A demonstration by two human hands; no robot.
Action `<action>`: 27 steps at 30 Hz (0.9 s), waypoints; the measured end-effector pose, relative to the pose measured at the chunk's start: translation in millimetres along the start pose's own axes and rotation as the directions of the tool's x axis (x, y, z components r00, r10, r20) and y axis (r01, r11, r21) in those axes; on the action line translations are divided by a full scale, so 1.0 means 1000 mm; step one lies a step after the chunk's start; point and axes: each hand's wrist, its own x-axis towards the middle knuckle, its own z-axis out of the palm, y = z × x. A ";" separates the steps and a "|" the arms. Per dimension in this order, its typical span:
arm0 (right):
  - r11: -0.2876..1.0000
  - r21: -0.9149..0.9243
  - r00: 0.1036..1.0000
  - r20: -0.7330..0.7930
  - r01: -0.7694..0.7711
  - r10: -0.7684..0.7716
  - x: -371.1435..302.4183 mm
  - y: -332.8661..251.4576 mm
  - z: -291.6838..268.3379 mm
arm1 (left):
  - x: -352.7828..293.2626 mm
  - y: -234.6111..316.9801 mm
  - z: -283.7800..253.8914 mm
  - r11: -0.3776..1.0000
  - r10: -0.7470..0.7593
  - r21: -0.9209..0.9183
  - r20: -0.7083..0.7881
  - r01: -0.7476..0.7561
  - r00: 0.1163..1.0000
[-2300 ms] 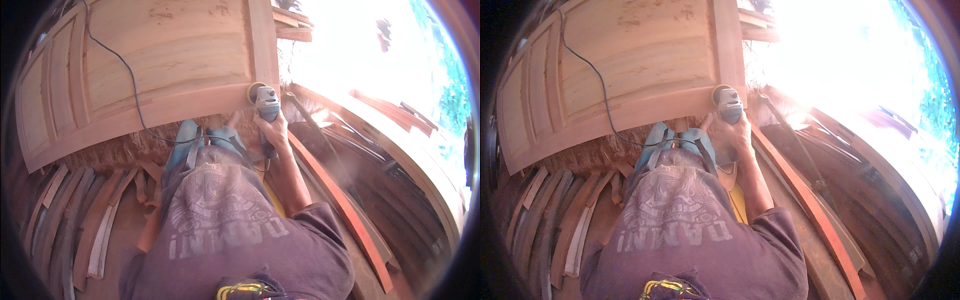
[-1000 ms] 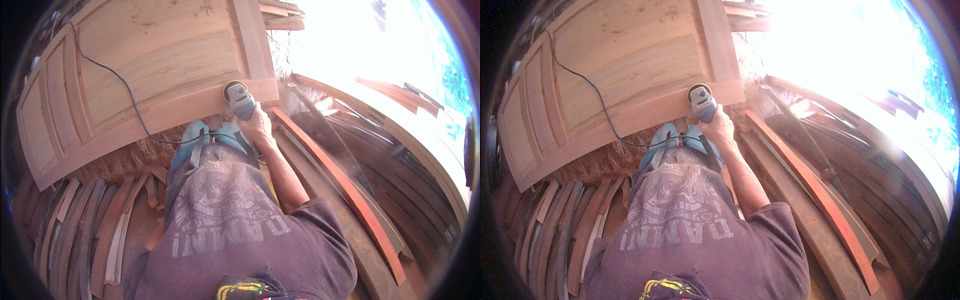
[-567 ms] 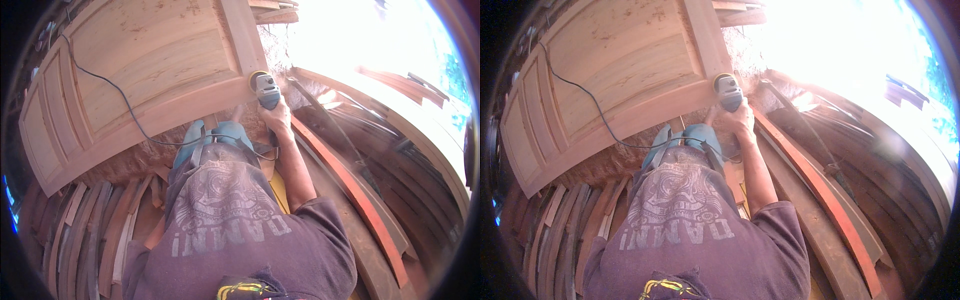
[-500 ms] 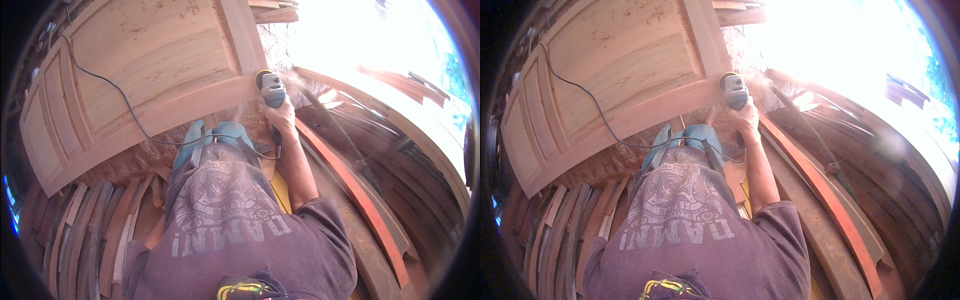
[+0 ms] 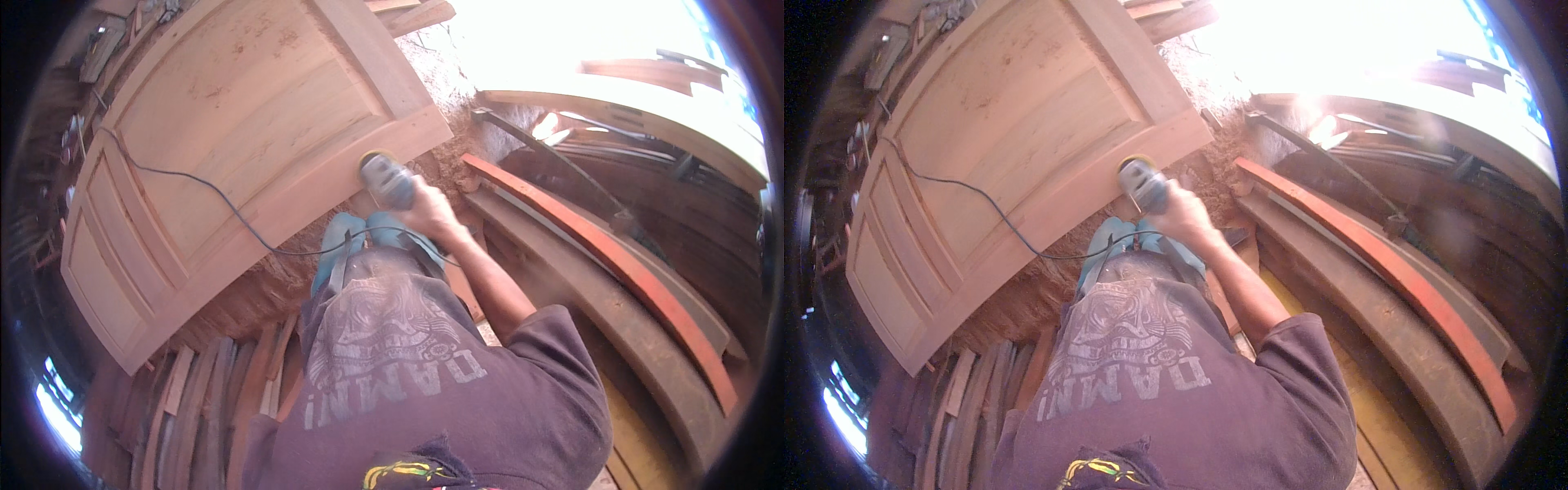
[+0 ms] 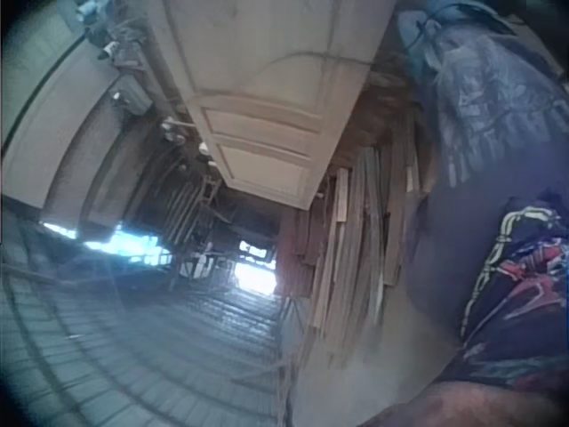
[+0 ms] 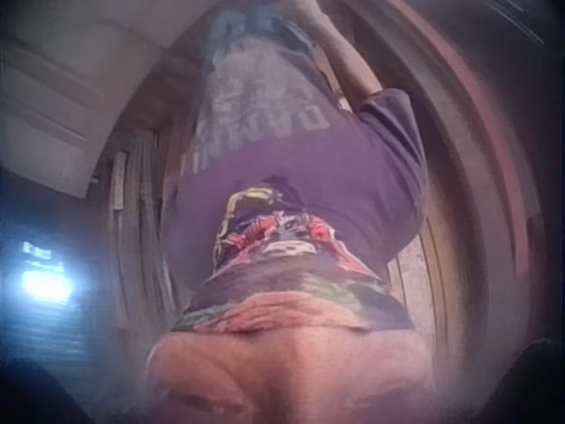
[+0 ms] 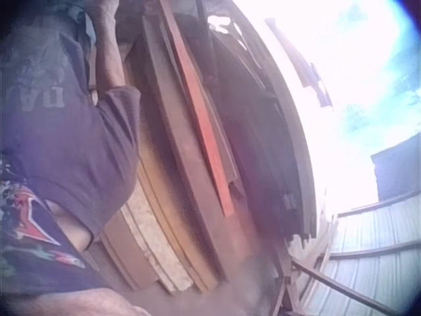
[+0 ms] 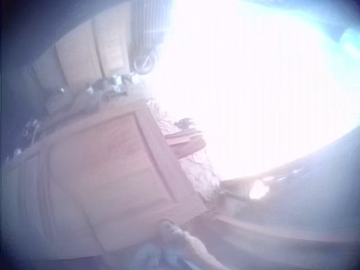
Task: The person uses an electric sander to smooth the surface of a wooden door. They move the sander across the door panels and edges, generating sawdust as they work.
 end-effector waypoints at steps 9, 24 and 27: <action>0.998 -0.041 0.998 0.007 -0.056 0.056 -0.004 -0.022 -0.002 | -0.001 0.029 -0.036 0.988 -0.006 0.153 0.027 0.002 1.000; 0.949 0.314 0.932 -0.332 -0.035 0.144 0.012 0.090 -0.082 | 0.009 0.032 -0.021 0.971 0.037 0.230 0.111 -0.062 0.993; 0.898 0.439 0.940 -0.312 0.014 0.138 0.003 0.079 -0.076 | 0.001 0.029 -0.008 0.971 0.040 0.231 0.100 -0.062 0.994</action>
